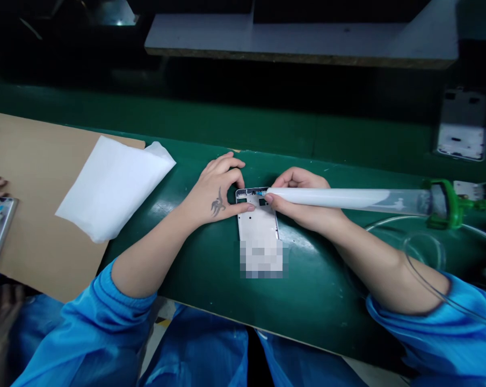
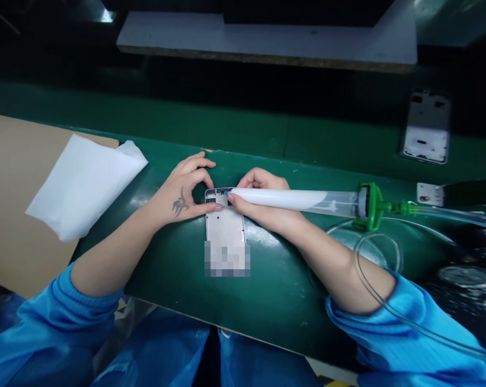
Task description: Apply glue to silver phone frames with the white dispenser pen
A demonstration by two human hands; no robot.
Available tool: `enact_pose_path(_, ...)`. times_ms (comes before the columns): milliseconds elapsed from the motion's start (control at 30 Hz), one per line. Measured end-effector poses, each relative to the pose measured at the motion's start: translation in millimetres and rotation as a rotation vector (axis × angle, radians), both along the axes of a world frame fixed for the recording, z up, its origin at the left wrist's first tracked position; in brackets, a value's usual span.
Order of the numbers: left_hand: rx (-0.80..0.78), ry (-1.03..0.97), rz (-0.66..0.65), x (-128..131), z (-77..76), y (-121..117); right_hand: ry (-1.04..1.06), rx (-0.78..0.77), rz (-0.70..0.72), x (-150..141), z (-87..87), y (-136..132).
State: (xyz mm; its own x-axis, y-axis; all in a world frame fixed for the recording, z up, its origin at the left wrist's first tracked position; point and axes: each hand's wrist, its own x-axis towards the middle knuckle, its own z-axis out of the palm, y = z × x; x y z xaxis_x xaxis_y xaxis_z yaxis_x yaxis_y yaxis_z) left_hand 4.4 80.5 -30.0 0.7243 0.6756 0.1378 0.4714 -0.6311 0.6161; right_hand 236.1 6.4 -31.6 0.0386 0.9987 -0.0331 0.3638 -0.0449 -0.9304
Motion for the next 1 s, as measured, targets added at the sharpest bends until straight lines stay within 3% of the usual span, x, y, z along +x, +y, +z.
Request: enact_pose_path(1000,-0.001,0.012,-0.005,1.5,0.0,1.0,-0.024,0.043,0.015,-1.8,-5.1,2.3)
